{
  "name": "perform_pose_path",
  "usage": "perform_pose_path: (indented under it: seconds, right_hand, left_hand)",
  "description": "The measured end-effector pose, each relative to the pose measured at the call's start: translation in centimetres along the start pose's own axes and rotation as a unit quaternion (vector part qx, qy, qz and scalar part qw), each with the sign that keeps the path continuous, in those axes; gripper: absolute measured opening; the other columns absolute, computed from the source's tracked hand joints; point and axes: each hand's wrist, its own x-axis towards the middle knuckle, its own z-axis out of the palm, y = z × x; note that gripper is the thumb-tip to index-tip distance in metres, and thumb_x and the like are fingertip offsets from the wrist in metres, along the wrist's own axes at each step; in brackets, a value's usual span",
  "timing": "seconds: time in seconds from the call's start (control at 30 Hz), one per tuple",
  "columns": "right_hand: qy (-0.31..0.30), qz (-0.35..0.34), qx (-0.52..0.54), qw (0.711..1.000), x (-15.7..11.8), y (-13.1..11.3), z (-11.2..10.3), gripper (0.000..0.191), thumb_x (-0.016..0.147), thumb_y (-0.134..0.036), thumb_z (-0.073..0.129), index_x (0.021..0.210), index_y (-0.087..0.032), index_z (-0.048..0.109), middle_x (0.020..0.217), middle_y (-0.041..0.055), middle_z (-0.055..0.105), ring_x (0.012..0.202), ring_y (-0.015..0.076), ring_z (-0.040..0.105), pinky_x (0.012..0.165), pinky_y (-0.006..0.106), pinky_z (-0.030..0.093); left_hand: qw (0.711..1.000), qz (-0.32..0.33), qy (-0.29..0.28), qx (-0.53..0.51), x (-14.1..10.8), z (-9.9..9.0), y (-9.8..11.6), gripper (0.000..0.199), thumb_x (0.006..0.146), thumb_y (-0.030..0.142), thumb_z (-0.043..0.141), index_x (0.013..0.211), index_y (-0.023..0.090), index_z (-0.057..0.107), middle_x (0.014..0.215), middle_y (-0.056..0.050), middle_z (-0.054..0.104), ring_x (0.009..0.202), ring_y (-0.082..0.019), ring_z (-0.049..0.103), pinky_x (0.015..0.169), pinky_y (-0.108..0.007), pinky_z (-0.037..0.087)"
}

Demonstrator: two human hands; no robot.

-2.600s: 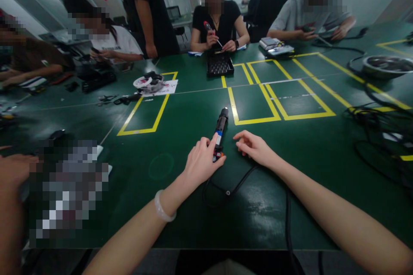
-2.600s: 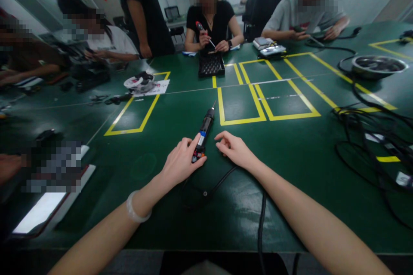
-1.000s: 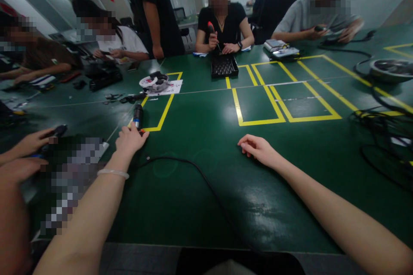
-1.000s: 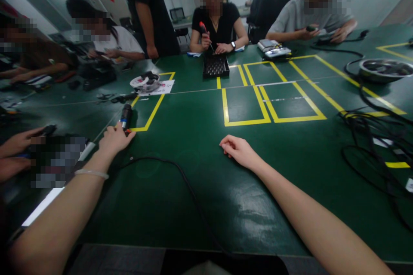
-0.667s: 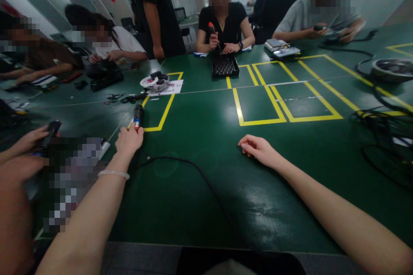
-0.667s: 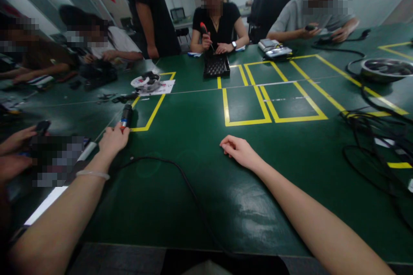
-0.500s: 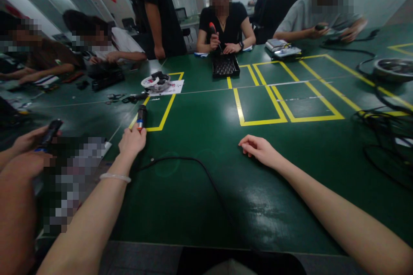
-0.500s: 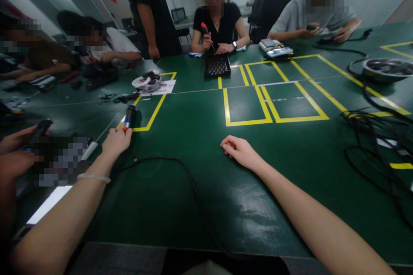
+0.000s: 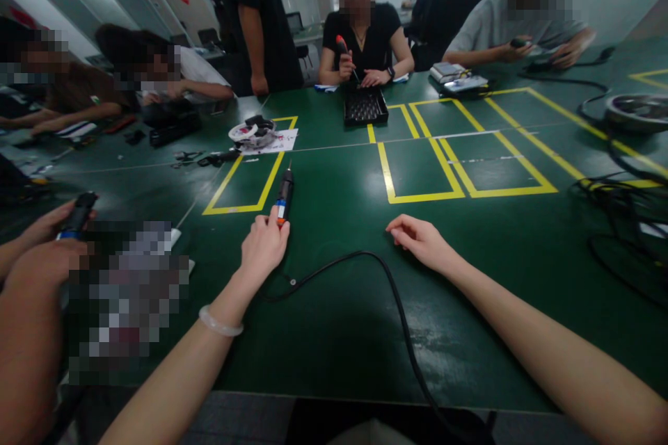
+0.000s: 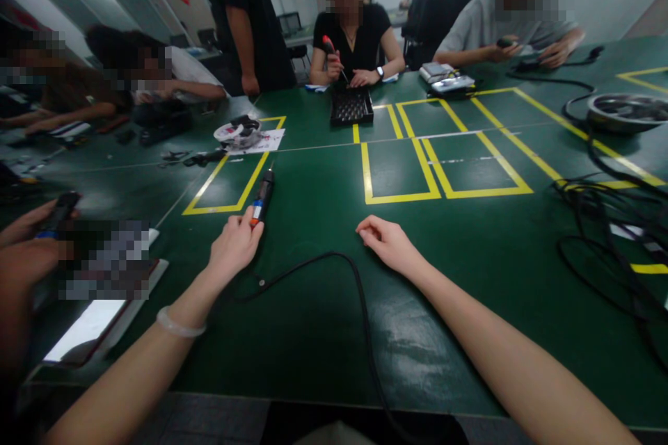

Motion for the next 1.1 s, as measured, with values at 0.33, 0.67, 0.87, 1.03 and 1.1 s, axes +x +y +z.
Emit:
perform_pose_path:
  seconds: [0.33,0.67,0.87,1.03,1.1]
  right_hand:
    - [0.010,-0.084,-0.144,0.986,-0.9,-2.3,0.7,0.014,0.094,-0.024,0.050,0.097,-0.020,0.063,0.082,0.0036,0.065,0.070,0.0170,0.058,0.067,0.030,0.043]
    - [-0.030,-0.093,-0.126,0.987,-0.8,-1.7,2.1,0.026,0.095,-0.025,0.052,0.120,-0.022,0.057,0.090,0.0031,0.065,0.076,0.0170,0.060,0.071,0.029,0.044]
    - [-0.035,-0.083,-0.079,0.993,-0.4,-1.5,2.1,0.016,0.093,-0.024,0.055,0.108,-0.020,0.058,0.074,-0.0014,0.057,0.064,0.0145,0.054,0.063,0.026,0.041]
    - [-0.042,-0.074,-0.074,0.994,-0.2,-1.3,1.9,0.009,0.093,-0.029,0.056,0.093,-0.020,0.056,0.071,-0.0014,0.058,0.062,0.0140,0.053,0.060,0.026,0.039]
    - [-0.037,-0.057,-0.057,0.996,-0.3,-1.2,1.8,0.013,0.093,-0.032,0.057,0.088,-0.020,0.054,0.070,-0.0013,0.059,0.061,0.0135,0.053,0.059,0.026,0.039]
  left_hand:
    - [0.991,0.128,0.032,-0.004,-3.7,-1.0,8.7,0.054,0.102,0.042,0.035,0.150,0.017,0.035,0.111,-0.014,0.055,0.093,-0.025,0.060,0.073,-0.033,0.047]
    - [0.978,0.203,0.020,-0.037,-5.5,-1.4,14.7,0.061,0.096,0.034,0.049,0.152,0.017,0.033,0.115,-0.013,0.055,0.103,-0.028,0.057,0.081,-0.037,0.048]
    - [0.975,0.216,0.014,-0.058,-6.0,-1.2,15.4,0.061,0.094,0.029,0.048,0.152,0.017,0.032,0.116,-0.013,0.055,0.105,-0.027,0.056,0.083,-0.037,0.048]
    - [0.969,0.228,0.000,-0.095,-5.9,-1.1,14.8,0.064,0.095,0.035,0.046,0.153,0.017,0.029,0.120,-0.014,0.054,0.106,-0.027,0.056,0.083,-0.037,0.048]
    - [0.963,0.241,-0.020,-0.121,-5.9,-1.2,14.3,0.066,0.095,0.042,0.047,0.153,0.018,0.028,0.122,-0.014,0.053,0.108,-0.027,0.056,0.083,-0.037,0.049]
